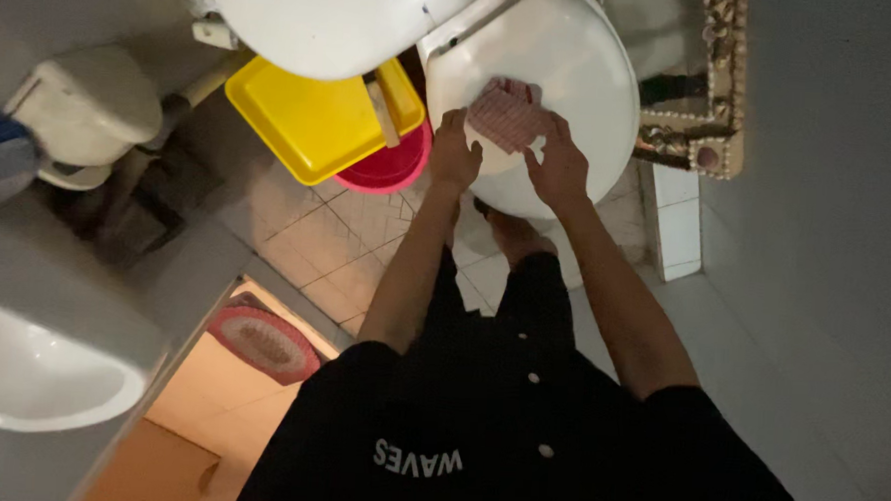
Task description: The person cleans a sink and a toilet by hand using a cloth and a spray bottle.
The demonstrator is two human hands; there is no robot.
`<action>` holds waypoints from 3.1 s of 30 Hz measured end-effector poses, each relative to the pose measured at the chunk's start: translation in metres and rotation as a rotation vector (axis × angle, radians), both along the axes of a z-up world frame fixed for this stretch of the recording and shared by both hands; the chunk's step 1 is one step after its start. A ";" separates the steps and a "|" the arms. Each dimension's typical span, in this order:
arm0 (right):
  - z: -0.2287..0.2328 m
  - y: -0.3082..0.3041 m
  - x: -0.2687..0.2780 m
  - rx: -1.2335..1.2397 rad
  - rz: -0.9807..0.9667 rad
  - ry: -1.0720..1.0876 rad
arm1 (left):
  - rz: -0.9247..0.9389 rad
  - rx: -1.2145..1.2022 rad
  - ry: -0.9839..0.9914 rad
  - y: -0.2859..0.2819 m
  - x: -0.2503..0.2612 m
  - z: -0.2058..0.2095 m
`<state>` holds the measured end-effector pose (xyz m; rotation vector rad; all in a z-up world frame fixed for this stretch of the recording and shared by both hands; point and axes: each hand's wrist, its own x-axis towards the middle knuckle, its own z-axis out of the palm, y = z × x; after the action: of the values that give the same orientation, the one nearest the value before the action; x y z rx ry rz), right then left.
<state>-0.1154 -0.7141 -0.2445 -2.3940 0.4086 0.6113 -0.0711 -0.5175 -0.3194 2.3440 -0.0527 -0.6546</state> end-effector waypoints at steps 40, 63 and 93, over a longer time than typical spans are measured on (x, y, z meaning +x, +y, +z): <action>0.286 0.083 0.094 -0.177 0.406 -0.591 | 0.498 -0.546 -0.318 0.061 0.017 0.308; 0.290 0.169 0.212 -0.236 0.695 -0.529 | -0.004 -0.142 -0.524 0.124 0.166 0.324; 0.237 0.161 0.260 -0.158 0.780 -0.405 | 0.014 -0.128 -0.555 0.140 0.199 0.299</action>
<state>0.1450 -0.5527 -0.0078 -2.7099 -0.7053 0.3942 0.1278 -0.3780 -0.0200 2.3285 -0.3164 0.0228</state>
